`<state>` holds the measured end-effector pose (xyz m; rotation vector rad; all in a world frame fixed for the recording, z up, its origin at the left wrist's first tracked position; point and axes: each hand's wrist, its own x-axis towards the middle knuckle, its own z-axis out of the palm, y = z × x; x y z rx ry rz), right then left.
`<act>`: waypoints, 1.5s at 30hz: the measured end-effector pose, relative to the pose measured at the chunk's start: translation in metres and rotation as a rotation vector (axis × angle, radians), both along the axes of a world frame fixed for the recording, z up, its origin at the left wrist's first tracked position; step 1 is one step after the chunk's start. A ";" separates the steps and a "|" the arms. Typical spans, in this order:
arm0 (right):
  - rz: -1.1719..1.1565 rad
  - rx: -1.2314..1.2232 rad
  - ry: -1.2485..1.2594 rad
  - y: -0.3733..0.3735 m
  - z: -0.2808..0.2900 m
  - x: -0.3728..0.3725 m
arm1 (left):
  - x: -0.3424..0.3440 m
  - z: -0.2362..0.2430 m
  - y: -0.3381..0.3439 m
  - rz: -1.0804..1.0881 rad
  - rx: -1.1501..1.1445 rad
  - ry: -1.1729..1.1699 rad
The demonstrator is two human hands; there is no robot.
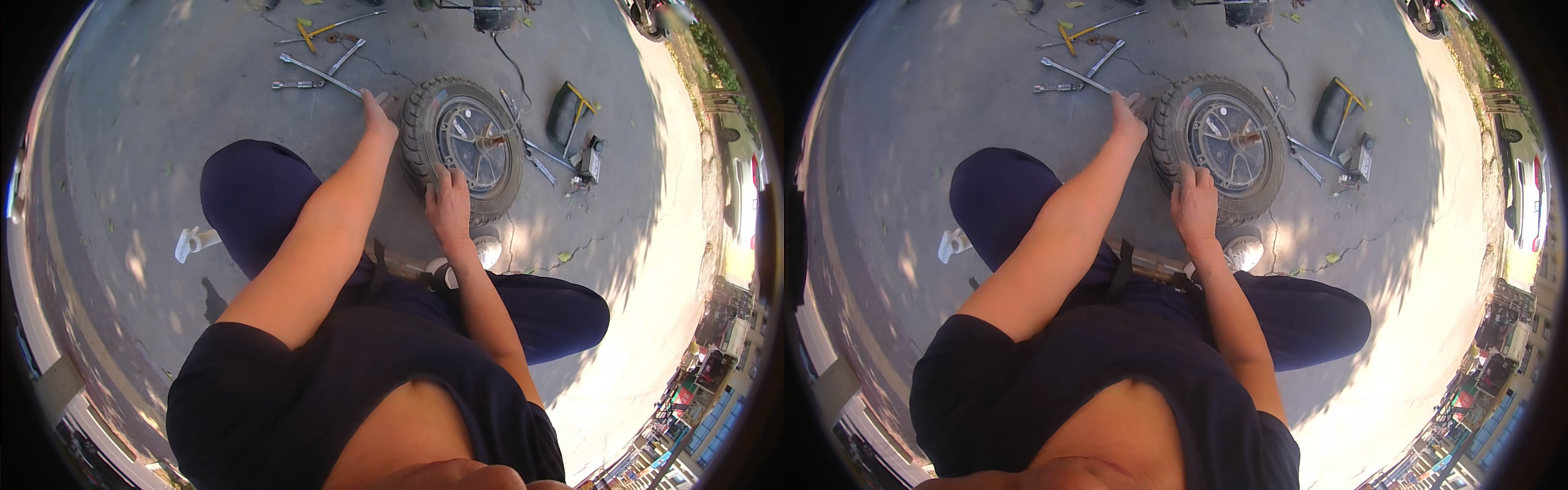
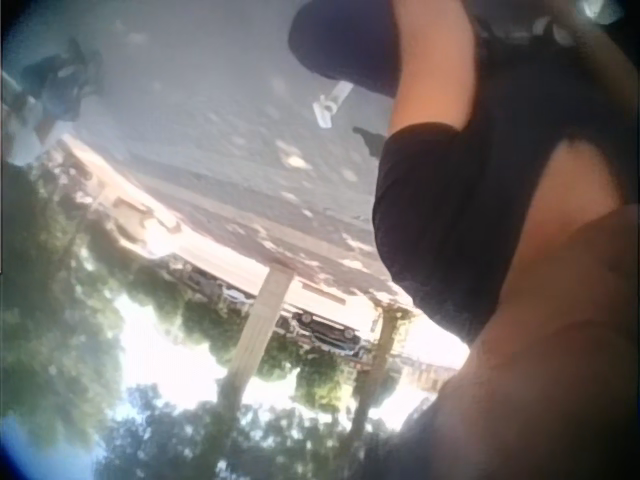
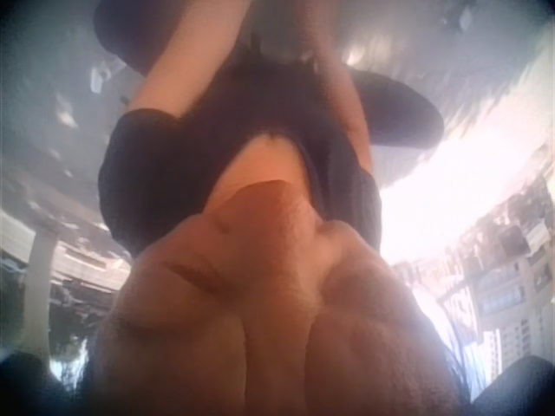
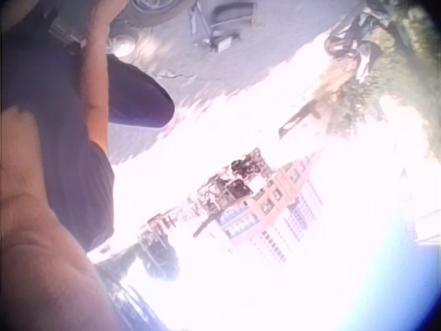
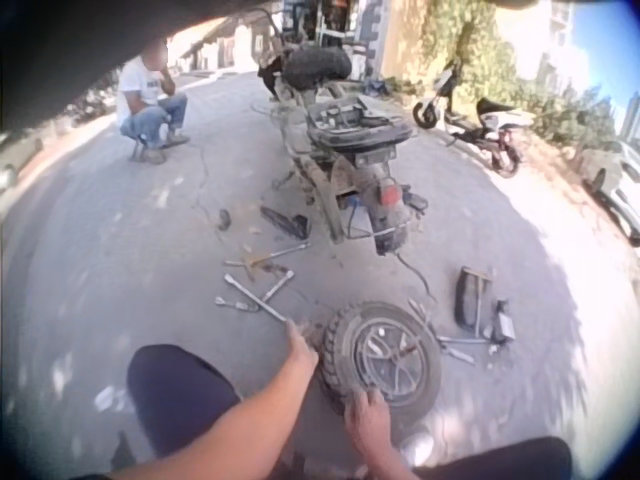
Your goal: The person sits on the ground and works on a motorcycle tire, using hands and tools to remove and reposition the tire on the rim. They repeatedly adjust the tire bead and use a tool to pry the tire into place.
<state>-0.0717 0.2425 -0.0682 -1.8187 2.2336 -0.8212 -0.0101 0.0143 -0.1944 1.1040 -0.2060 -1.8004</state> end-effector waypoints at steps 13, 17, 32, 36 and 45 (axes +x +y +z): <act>0.002 0.066 0.127 0.000 -0.014 -0.003 | 0.017 -0.042 0.047 -0.207 0.265 -0.260; -0.057 -0.131 0.141 -0.005 -0.007 0.000 | 0.018 -0.043 0.043 -0.229 0.188 -0.214; -0.114 0.033 -0.060 -0.011 -0.017 0.000 | 0.012 -0.021 0.042 -0.366 -0.040 0.028; -0.131 -0.082 -0.261 -0.018 -0.006 -0.005 | 0.008 -0.017 0.042 -0.384 -0.106 -0.069; -0.248 0.153 -0.248 -0.032 0.005 -0.020 | 0.003 -0.014 0.054 -0.429 -0.080 -0.116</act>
